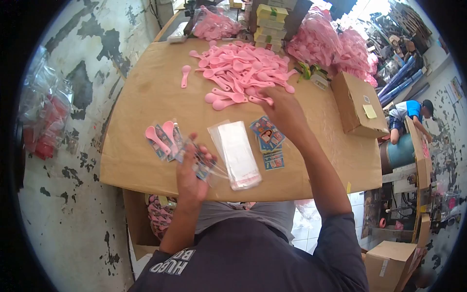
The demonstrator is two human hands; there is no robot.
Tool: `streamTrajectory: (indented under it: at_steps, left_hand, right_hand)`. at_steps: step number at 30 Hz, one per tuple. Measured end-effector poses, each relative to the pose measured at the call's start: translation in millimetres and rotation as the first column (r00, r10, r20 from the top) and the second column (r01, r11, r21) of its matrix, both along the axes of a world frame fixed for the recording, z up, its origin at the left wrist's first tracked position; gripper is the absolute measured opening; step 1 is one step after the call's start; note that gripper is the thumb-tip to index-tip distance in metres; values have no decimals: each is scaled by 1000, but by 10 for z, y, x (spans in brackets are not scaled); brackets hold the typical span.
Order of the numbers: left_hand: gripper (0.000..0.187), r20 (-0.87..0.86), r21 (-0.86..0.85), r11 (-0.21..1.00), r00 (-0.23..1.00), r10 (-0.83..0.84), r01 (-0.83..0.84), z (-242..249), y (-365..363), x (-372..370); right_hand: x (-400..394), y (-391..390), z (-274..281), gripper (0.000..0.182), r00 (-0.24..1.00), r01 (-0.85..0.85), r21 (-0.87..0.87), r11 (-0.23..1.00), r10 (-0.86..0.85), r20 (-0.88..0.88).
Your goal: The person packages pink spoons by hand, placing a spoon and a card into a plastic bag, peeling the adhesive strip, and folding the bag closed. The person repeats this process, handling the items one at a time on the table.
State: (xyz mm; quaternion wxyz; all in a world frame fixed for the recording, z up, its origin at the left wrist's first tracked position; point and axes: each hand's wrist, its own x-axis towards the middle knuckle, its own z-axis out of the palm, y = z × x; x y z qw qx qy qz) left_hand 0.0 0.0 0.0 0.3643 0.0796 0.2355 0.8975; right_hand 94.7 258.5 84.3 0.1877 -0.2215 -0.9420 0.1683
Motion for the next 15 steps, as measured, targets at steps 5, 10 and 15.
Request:
streamTrajectory:
  at_steps: [5, 10, 15]
  left_hand:
    - [43, 27, -78, 991, 994, -104, 106, -102, -72, 79]
    - [46, -5, -65, 981, 983, -181, 181, -120, -102, 23]
    - [41, 2, -2, 966, 966, -257, 257, -154, -22, -33]
  right_hand:
    - [-859, -184, -247, 19, 944, -275, 161, 948, 298, -141]
    - [-1378, -237, -444, 18, 977, -180, 319, 931, 132, 167]
    - [-1548, -204, -442, 20, 960, -180, 395, 901, 73, 271]
